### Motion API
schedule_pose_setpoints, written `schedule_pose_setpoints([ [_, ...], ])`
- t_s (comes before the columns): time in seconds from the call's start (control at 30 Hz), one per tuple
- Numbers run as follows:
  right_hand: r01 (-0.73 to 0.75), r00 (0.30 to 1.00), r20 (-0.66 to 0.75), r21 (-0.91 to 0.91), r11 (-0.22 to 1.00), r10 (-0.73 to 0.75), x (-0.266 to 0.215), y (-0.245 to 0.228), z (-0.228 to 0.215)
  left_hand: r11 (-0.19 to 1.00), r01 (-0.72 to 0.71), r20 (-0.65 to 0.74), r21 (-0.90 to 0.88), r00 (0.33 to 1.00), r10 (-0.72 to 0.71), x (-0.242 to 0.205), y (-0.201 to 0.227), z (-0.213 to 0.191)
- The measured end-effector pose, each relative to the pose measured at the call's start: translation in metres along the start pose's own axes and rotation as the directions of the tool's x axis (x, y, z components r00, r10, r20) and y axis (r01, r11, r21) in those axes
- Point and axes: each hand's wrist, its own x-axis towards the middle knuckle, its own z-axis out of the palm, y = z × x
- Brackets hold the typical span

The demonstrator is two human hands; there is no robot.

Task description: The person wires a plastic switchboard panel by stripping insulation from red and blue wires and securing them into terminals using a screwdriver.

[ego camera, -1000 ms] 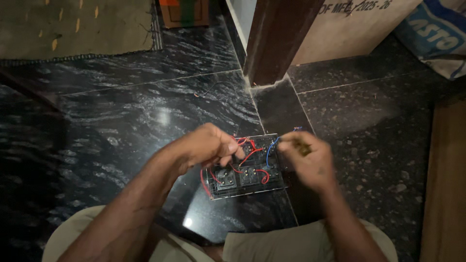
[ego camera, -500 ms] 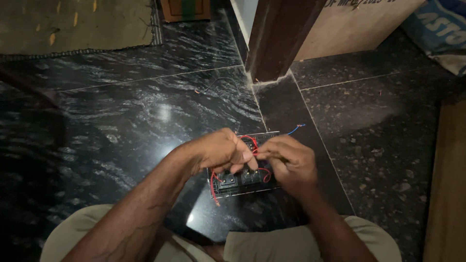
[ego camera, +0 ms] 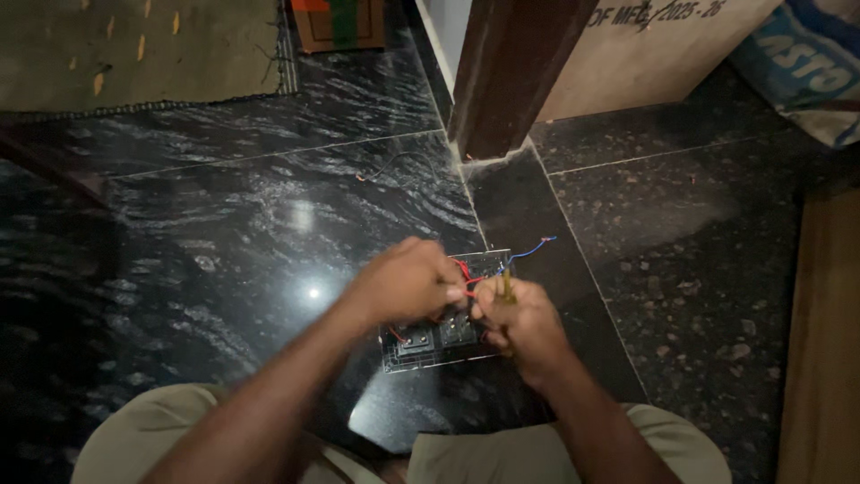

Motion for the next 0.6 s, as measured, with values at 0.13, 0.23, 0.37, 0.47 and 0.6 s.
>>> schedule_pose_setpoints([
  [0.13,-0.135,0.991,0.013,0.152,0.979,0.135,0.014,-0.01,-0.011,0.764,0.15,-0.398,0.627,0.905,0.149,0.005,0.007,0.023],
  [0.23,-0.134,0.972,-0.169,0.161,0.978,0.162,0.01,-0.002,-0.005,0.8,0.113,-0.449,0.589,0.869,0.208,0.008,-0.006,0.019],
  [0.37,0.072,0.954,-0.22,-0.488,0.87,-0.203,0.014,0.013,0.006,0.981,0.192,-0.547,0.0,0.822,-0.161,0.013,-0.022,0.004],
  [0.47,-0.007,0.945,-0.219,-0.754,0.657,-0.242,0.021,0.018,0.03,0.976,0.219,-0.517,0.005,0.836,-0.185,0.016,-0.024,0.0],
  [0.6,-0.085,0.93,-0.283,-0.787,0.611,-0.235,0.013,0.011,0.043,0.999,0.038,-0.562,0.013,0.826,-0.024,0.019,-0.028,0.006],
])
